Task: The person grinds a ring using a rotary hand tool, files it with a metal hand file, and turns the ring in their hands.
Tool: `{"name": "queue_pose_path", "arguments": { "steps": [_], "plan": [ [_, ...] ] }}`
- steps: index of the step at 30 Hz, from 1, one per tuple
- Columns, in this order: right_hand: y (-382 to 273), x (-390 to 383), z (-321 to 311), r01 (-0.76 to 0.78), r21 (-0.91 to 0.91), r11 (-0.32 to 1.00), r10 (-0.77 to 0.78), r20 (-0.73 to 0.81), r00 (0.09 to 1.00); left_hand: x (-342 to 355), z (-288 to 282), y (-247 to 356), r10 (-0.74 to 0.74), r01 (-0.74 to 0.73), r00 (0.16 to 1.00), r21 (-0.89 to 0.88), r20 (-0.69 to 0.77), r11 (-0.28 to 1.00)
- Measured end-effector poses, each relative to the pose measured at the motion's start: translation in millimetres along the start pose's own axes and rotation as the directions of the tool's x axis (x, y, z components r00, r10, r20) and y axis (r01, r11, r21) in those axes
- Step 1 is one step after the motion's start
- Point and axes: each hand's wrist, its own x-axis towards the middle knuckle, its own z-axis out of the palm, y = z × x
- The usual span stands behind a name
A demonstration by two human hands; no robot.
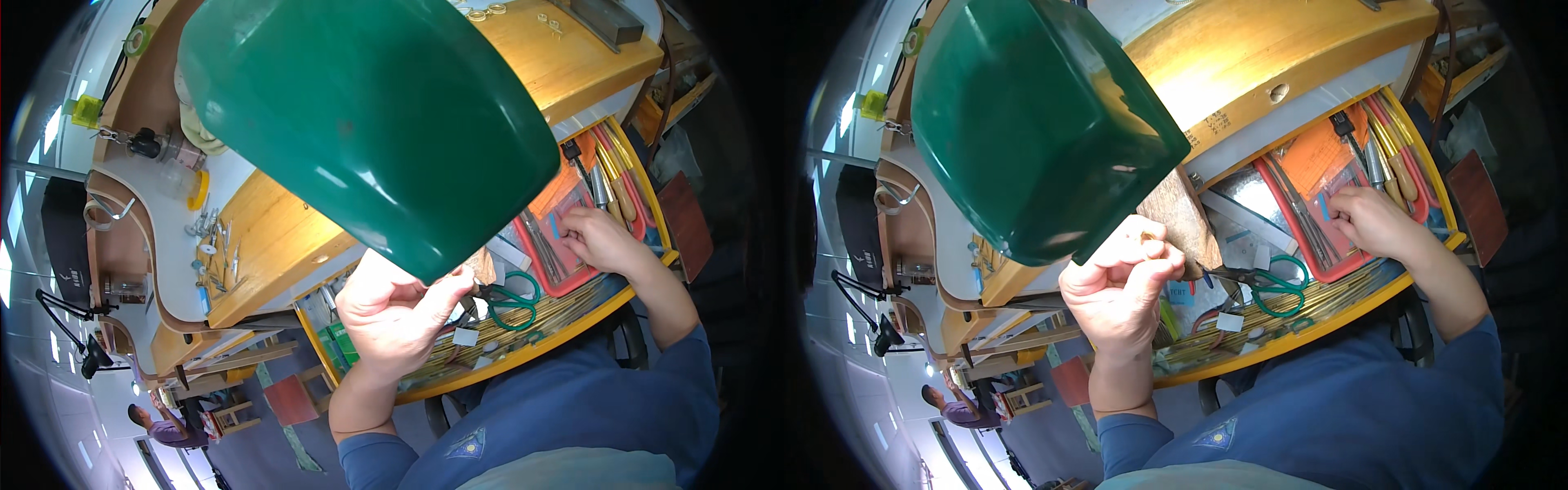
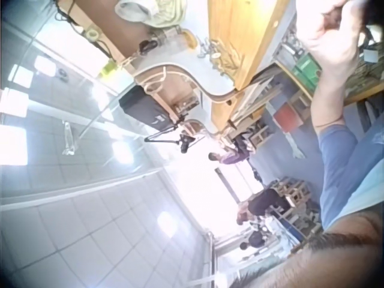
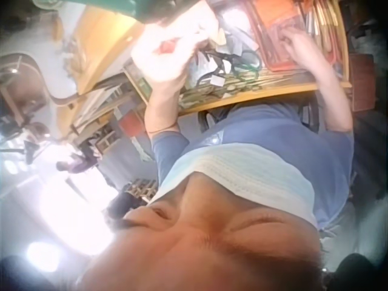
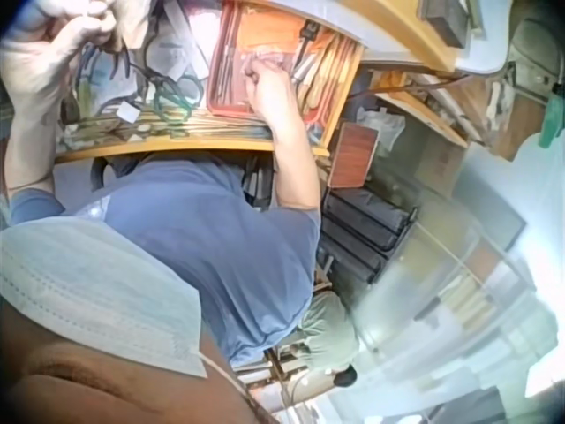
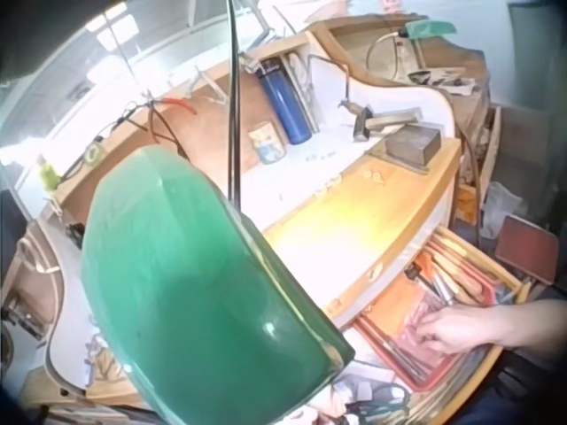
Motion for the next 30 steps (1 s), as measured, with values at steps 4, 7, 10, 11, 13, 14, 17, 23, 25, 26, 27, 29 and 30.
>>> {"name": "queue_pose_path", "arguments": {
  "steps": [4,7,10,11,13,14,17,23,25,26,27,29,30],
  "plan": [
    [2.4,-1.1,1.4,-0.016,0.003,1.000,0.016,0.006,1.000,0.1,2.5,0.7,0.011,-0.011,1.000,-0.013,0.013,1.000],
    [1.7,-1.4,1.2,-0.024,0.004,1.000,0.024,0.008,1.000,-1.4,2.3,2.2,-0.002,0.001,1.000,0.013,0.021,1.000],
    [0.0,-1.4,0.6,-0.033,-0.003,0.999,0.033,0.023,0.999,-1.4,1.2,1.3,0.052,-0.055,0.997,0.053,0.056,0.997],
    [0.5,-1.0,0.9,-0.024,0.003,1.000,0.024,0.020,1.000,-1.9,2.1,1.6,0.052,-0.055,0.997,0.053,0.056,0.997],
    [1.9,-0.7,1.8,-0.017,0.008,1.000,0.017,0.017,1.000,-2.8,5.7,3.2,0.053,-0.053,0.998,0.030,0.022,0.998],
    [2.9,-0.9,2.4,-0.013,0.008,1.000,0.013,0.015,1.000,-2.6,7.0,4.3,0.052,-0.052,0.998,0.029,0.023,0.998],
    [1.9,-1.6,1.6,-0.011,0.015,1.000,0.010,0.016,1.000,-3.1,9.6,8.0,0.041,-0.041,0.999,-0.018,0.012,0.999],
    [-2.0,1.3,0.2,-0.012,0.034,0.999,0.010,0.047,0.999,-2.1,5.8,8.0,-0.007,0.006,1.000,0.053,0.021,0.999],
    [-2.3,1.0,0.3,-0.007,0.033,0.999,0.006,0.049,0.999,-3.5,4.7,7.8,-0.007,0.005,0.999,0.051,0.033,0.999],
    [-1.2,0.6,1.4,-0.003,0.043,0.999,0.001,0.043,0.999,-3.7,4.5,7.1,-0.006,0.005,0.999,0.049,0.033,0.999],
    [-0.5,0.5,2.1,0.002,0.053,0.999,-0.004,0.036,0.999,-3.8,4.5,6.2,0.002,-0.003,0.999,0.037,0.032,0.999],
    [0.3,1.4,3.1,0.000,0.062,0.998,-0.002,0.036,0.999,-3.7,3.8,5.3,0.009,-0.010,1.000,0.026,0.030,1.000],
    [0.7,1.9,3.6,-0.003,0.071,0.997,0.000,0.036,0.999,-3.9,3.2,5.5,0.005,-0.006,0.999,0.022,0.036,1.000]
  ]
}}
